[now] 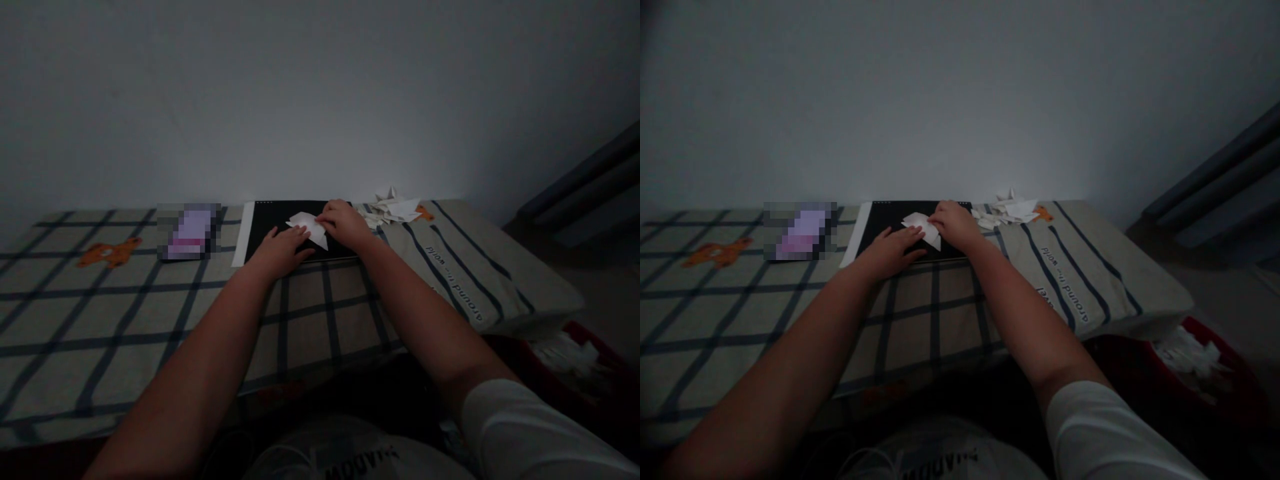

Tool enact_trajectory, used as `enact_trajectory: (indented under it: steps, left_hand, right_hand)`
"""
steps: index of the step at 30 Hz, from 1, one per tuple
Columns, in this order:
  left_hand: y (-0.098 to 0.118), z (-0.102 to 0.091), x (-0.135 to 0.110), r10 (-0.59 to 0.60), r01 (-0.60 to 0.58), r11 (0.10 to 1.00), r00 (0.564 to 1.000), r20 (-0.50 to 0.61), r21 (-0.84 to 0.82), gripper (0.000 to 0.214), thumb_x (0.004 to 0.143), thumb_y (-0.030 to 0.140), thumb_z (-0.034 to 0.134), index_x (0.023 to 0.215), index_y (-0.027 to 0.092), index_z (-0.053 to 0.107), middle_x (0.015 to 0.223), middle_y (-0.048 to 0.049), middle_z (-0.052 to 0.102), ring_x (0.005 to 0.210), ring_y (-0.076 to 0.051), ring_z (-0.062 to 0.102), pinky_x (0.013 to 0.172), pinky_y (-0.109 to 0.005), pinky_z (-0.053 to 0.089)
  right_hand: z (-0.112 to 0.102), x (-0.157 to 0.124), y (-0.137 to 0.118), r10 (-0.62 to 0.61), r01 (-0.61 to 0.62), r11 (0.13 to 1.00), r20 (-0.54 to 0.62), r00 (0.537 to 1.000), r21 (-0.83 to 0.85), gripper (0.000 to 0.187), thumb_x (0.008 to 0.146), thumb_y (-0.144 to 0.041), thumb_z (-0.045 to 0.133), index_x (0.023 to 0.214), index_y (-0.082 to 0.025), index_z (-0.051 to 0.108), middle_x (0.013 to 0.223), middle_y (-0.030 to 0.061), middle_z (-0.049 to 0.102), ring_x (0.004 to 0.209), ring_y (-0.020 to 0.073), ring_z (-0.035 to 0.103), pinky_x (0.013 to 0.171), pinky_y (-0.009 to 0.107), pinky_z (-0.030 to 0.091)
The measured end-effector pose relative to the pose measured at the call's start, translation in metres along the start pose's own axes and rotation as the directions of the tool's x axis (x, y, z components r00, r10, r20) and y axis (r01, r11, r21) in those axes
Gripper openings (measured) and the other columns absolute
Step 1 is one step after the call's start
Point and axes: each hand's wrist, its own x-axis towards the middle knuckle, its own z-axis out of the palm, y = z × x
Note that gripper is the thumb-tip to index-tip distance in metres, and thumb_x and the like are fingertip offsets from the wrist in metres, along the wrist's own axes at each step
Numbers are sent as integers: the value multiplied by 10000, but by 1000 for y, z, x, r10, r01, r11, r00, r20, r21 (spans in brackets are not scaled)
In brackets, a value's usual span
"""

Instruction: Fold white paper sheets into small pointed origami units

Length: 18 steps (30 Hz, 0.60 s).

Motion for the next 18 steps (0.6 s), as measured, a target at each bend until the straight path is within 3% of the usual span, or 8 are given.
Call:
enact_trajectory:
  steps: [6, 11, 18]
  left_hand:
    - [10, -1, -3, 15, -19, 999, 994, 112, 31, 588, 1022, 582, 338, 1563, 353, 336, 1675, -127, 201, 1551, -323, 155, 1170, -694, 131]
    - [15, -5, -4, -11, 7, 1000, 991, 131, 30, 717, 951, 721, 354, 1571, 364, 312, 1679, -128, 185, 1555, -325, 134, 1184, -680, 89]
    - [19, -8, -5, -27, 23, 999, 991, 134, 34, 680, 978, 695, 297, 1573, 366, 305, 1682, -108, 184, 1555, -322, 134, 1182, -686, 93]
  right_hand:
    - [-8, -1, -2, 56, -50, 992, 46, 997, -113, 187, 923, -182, 586, 946, -168, 771, 1059, 112, 633, 1027, 236, 519, 872, 346, 397]
    - [-20, -3, -11, 62, -38, 991, 182, 981, -132, 163, 913, -171, 596, 936, -154, 757, 1081, 99, 660, 1032, 215, 558, 830, 309, 407]
    - [-33, -3, -27, 130, -63, 972, 294, 947, -225, 215, 935, -188, 531, 992, -142, 733, 1117, 109, 680, 945, 183, 594, 736, 282, 400]
